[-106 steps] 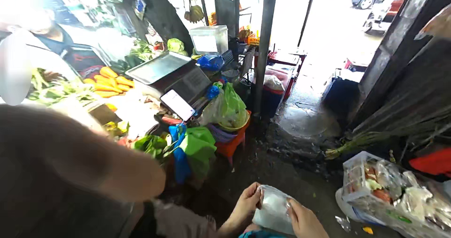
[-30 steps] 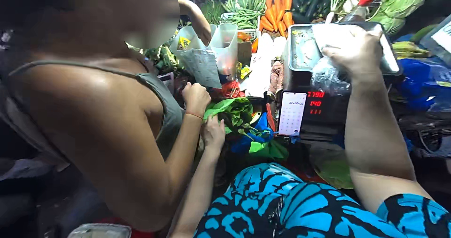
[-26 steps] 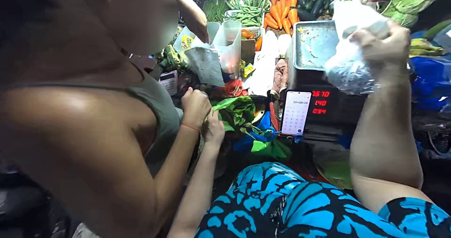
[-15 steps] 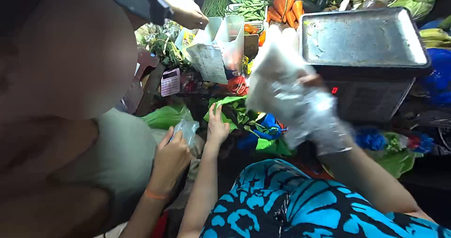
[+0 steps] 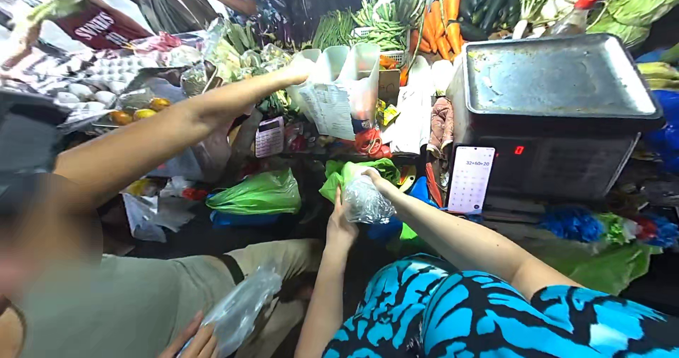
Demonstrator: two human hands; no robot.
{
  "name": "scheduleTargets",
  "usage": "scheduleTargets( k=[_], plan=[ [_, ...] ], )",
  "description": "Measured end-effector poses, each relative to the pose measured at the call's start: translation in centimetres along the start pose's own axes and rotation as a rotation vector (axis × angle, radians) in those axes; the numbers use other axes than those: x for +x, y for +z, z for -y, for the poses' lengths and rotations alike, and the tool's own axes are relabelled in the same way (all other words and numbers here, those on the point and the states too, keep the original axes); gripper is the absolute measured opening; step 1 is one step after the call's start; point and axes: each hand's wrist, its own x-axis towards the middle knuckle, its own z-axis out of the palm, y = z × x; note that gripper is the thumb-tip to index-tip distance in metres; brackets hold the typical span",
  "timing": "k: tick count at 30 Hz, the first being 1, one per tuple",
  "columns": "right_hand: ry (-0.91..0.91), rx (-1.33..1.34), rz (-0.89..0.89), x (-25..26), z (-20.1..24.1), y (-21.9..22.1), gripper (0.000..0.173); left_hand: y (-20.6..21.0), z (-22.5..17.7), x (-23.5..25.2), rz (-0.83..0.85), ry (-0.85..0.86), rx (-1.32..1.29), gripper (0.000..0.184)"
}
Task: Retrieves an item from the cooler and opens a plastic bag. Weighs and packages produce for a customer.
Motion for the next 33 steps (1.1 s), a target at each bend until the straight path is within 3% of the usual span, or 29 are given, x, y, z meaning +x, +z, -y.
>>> scheduleTargets(
  k=[3,6,8,11,14,17,19,21,23,27,30,33],
  plan=[
    [0.057,0.241,-0.071,0.2,0.7,1.4,0.057,0.2,-0.5,-0.3,0.020,-0.079,0.136,0.079],
    [-0.019,0.257,-0.070,1.8,-1.3,3.0,0.056,-0.1,0.0,0.0,-0.077,-0.075,-0.006,0.077],
    [-0.038,0.102,-0.032,2.6,-2.6,3.1,0.057,-1.3,-0.4,0.4,-0.050,-0.095,-0.053,0.089],
    [0.081,-0.039,-0.013,2.6,-2.0,3.7,0.052,-2.6,-0.6,1.0,-0.052,-0.050,-0.128,0.093],
    [0.075,-0.679,0.085,2.2,1.1,3.0,0.050,-3.4,-0.4,1.6,-0.056,-0.011,-0.241,0.102],
    [0.108,-1.069,-0.120,0.0,5.0,2.8,0.056,-4.4,0.3,2.3,-0.033,-0.017,-0.244,0.106],
    [0.045,-1.113,-0.304,0.3,5.7,2.2,0.070,-4.7,0.5,2.5,-0.007,-0.020,-0.216,0.105],
    [0.005,-1.106,-0.374,2.0,5.0,1.2,0.078,-5.0,0.5,2.5,0.022,-0.018,-0.184,0.103],
    [0.057,-1.135,-0.360,3.1,4.6,0.2,0.068,-5.1,0.5,2.5,0.042,-0.005,-0.158,0.100],
    [0.288,-1.234,-0.181,1.3,5.8,-0.8,0.031,-6.4,0.3,3.3,0.049,-0.038,-0.180,0.096],
    [0.304,-1.202,-0.138,1.1,4.9,-3.4,0.029,-7.4,0.3,4.6,0.062,-0.039,-0.289,0.100],
    [0.175,-1.095,-0.140,-0.9,7.1,-5.7,0.030,-8.8,-0.6,6.0,0.072,-0.025,-0.388,0.098]
  ],
)
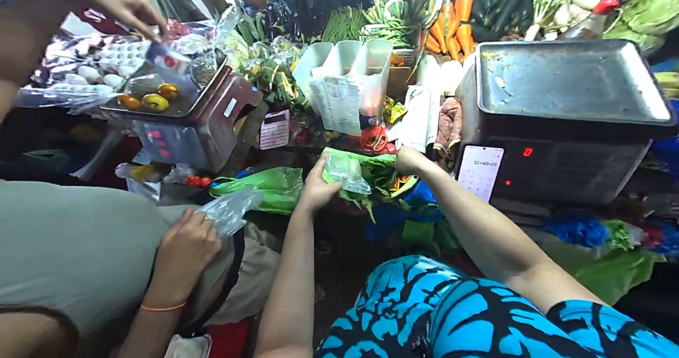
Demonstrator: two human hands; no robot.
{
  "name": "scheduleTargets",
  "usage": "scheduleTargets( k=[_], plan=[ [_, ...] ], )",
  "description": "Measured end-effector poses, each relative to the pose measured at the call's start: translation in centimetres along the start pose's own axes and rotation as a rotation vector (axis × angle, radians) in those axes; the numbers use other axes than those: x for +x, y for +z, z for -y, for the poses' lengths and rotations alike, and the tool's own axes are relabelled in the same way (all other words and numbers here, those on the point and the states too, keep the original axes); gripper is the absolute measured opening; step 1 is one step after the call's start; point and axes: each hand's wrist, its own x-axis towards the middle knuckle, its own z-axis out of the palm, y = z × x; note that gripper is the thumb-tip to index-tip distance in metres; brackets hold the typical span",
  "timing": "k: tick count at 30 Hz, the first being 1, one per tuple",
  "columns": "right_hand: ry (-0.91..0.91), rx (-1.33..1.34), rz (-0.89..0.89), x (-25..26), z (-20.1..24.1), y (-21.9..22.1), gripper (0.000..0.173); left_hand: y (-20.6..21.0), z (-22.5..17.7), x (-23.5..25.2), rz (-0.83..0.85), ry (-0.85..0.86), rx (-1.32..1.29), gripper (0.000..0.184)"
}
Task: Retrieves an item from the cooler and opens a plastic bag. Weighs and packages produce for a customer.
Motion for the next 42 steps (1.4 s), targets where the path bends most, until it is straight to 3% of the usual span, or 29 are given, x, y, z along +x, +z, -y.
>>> scheduleTargets(
  k=[6,9,12,14,17,20,23,25,29,31,34,36,39,42],
  plan=[
    [-0.099,0.164,-0.108,-2.7,-2.3,-6.0,0.043,-1.2,-3.7,3.9,0.018,-0.036,0.216,0.073],
    [-0.047,0.137,-0.210,-2.6,-3.1,-5.3,0.041,0.4,-4.1,5.7,0.012,-0.027,0.273,0.070],
    [-0.021,0.198,-0.322,-3.1,-3.6,-3.2,0.039,2.0,-4.6,5.2,0.039,-0.013,0.300,0.081],
    [0.008,0.120,-0.280,-3.5,-3.9,-1.6,0.038,3.4,-3.7,4.5,0.162,0.009,0.380,0.092],
    [0.027,0.063,-0.138,-4.4,-3.8,0.5,0.041,5.0,-2.7,3.4,0.278,-0.015,0.488,0.090],
    [0.031,0.007,-0.098,-4.9,-3.5,1.2,0.043,5.5,-2.5,2.0,0.227,-0.004,0.477,0.082],
    [-0.011,-0.021,-0.142,-6.3,-2.4,-0.6,0.032,5.4,-1.5,0.9,0.142,0.103,0.405,0.074],
    [-0.107,0.099,-0.330,-7.4,-1.8,-3.5,0.033,5.6,-0.6,0.0,0.057,0.161,0.346,0.067],
    [-0.406,0.425,-1.038,-8.9,-0.4,-13.7,0.037,6.2,1.7,-2.5,-0.080,0.171,0.221,0.058],
    [-0.446,0.589,-1.150,-8.2,0.3,-20.8,0.040,6.4,2.4,-3.9,-0.140,0.170,0.146,0.057],
    [-0.361,0.806,-0.969,-3.1,1.6,-29.0,0.045,6.6,3.3,-5.6,-0.237,0.185,0.058,0.061],
    [-0.326,0.734,-0.773,3.2,1.7,-31.9,0.053,6.7,3.7,-6.4,-0.297,0.195,0.025,0.064],
    [-0.210,0.653,-0.597,6.7,2.0,-30.7,0.066,6.3,4.0,-7.2,-0.372,0.193,0.026,0.066],
    [-0.153,0.718,-0.615,7.5,2.0,-29.3,0.038,4.9,3.3,-7.5,-0.428,0.233,0.091,0.066]
  ],
)
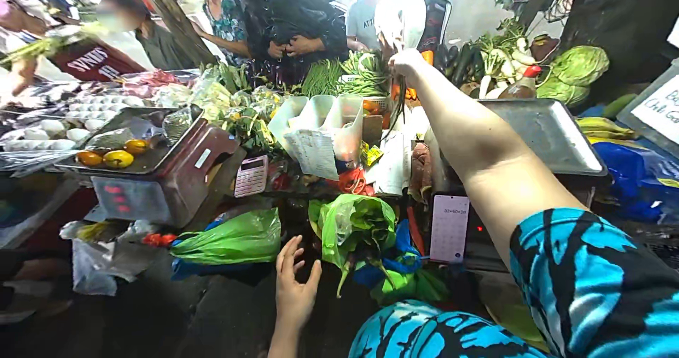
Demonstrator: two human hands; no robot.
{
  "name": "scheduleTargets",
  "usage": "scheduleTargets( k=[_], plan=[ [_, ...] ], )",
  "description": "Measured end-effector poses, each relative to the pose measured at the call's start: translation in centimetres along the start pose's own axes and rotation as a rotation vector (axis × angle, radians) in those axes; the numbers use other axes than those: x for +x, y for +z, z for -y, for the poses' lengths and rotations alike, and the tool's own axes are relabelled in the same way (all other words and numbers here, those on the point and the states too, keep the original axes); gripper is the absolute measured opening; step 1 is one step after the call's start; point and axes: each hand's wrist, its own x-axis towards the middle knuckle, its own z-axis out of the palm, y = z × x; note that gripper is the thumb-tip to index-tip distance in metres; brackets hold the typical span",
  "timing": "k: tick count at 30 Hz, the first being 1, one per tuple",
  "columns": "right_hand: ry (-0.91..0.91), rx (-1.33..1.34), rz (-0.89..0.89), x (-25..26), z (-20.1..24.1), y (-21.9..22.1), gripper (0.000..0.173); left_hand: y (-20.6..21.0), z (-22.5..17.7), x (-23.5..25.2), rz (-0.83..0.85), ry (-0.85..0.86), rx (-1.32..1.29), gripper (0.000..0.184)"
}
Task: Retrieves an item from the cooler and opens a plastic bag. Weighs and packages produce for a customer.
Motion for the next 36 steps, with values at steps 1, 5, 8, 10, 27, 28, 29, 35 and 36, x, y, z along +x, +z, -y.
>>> scheduleTargets(
  k=[1,5,8,10,27,28,29,35,36],
  plan=[
    [-0.009,-0.011,0.012,-0.3,0.0,-0.4,0.033,-0.6,-0.6,0.4,-0.010,0.027,0.018,0.066],
    [-0.056,-0.040,0.066,-2.7,0.8,-4.5,0.038,-1.9,-4.1,3.5,-0.030,0.191,0.074,0.064],
    [-0.099,-0.140,0.091,-7.3,2.1,-9.5,0.043,-0.8,-7.7,6.5,-0.009,0.387,0.150,0.061],
    [-0.168,-0.190,0.109,-11.1,2.3,-12.6,0.050,1.0,-10.8,8.6,0.008,0.518,0.204,0.063],
    [-0.220,-0.850,0.111,-21.2,-13.3,-24.6,0.023,18.5,-25.4,18.6,0.691,0.885,0.451,0.032],
    [-0.226,-0.858,0.093,-20.6,-15.2,-24.5,0.024,19.1,-25.1,18.8,0.731,0.848,0.466,0.033],
    [-0.244,-0.852,0.080,-20.2,-16.8,-24.3,0.025,19.5,-24.9,18.9,0.759,0.803,0.450,0.033],
    [-0.466,-0.798,-0.267,-23.9,-20.5,-20.5,0.046,19.0,-23.4,19.2,0.749,0.679,0.336,0.064],
    [-0.523,-0.756,-0.386,-25.6,-20.8,-19.5,0.045,18.8,-22.9,19.3,0.711,0.706,0.311,0.074]
  ],
)
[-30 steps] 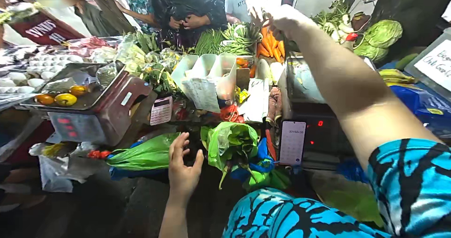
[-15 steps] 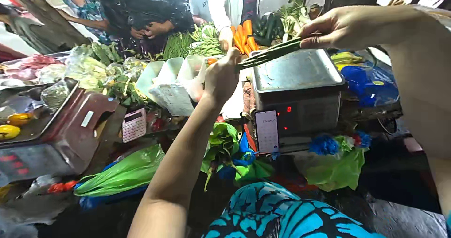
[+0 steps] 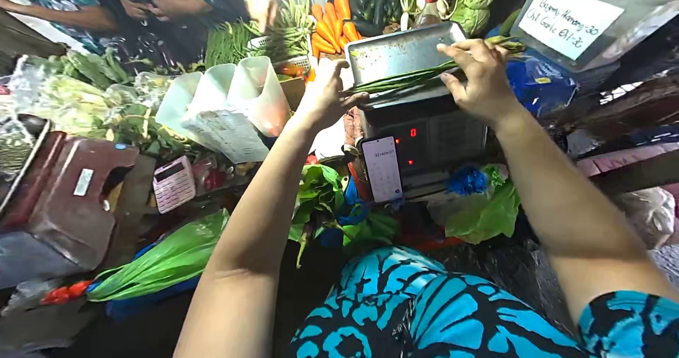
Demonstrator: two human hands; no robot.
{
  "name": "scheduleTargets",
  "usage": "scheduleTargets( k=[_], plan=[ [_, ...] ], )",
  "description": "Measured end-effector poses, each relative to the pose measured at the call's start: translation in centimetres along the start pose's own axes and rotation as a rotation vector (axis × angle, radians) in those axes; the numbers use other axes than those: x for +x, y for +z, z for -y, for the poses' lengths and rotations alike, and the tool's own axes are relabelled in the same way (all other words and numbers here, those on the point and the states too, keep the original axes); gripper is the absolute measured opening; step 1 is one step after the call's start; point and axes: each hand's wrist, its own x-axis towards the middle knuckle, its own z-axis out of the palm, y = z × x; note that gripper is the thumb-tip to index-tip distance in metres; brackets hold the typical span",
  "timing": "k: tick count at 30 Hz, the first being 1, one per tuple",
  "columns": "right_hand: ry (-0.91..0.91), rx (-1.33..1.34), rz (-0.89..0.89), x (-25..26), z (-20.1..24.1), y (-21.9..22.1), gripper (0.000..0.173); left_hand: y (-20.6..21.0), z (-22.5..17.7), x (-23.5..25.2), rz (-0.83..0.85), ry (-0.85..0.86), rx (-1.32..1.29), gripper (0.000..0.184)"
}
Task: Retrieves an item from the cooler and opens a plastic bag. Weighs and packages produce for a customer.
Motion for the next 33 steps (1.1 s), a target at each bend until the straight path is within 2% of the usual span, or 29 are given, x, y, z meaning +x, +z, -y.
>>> scheduleTargets(
  k=[1,3,7,9,12,15,19,23,28,33],
  plan=[
    [0.016,0.026,-0.113,-2.0,1.2,0.0,0.042,0.1,0.4,-0.5,-0.053,0.026,-0.013,0.080],
    [0.110,0.069,-0.225,-7.1,2.9,0.9,0.037,0.1,0.8,-2.0,-0.150,0.058,-0.022,0.079],
    [0.351,0.070,-0.232,-16.6,2.4,6.6,0.035,1.2,0.5,-7.4,-0.336,0.104,-0.098,0.065],
    [0.369,0.029,-0.209,-19.0,2.1,8.2,0.035,2.5,-0.3,-11.2,-0.362,0.070,-0.158,0.062],
    [0.316,0.030,-0.212,-19.3,2.2,8.3,0.034,5.2,-0.8,-15.9,-0.436,0.014,-0.268,0.057],
    [0.221,0.140,-0.186,-17.8,3.8,7.8,0.034,7.9,-1.3,-19.2,-0.478,-0.060,-0.362,0.049],
    [0.071,0.253,-0.071,-16.9,7.6,8.4,0.030,11.1,-2.3,-22.0,-0.339,-0.071,-0.417,0.031],
    [0.068,0.257,-0.072,-17.3,8.8,9.0,0.031,13.4,-3.3,-23.7,-0.215,-0.019,-0.499,0.026],
    [0.078,0.195,0.073,-16.3,9.5,8.9,0.041,15.2,-4.2,-24.5,-0.157,0.033,-0.520,0.026],
    [0.039,0.146,-0.066,-14.3,10.5,9.6,0.038,15.5,-5.1,-24.0,-0.128,0.098,-0.434,0.023]
  ],
)
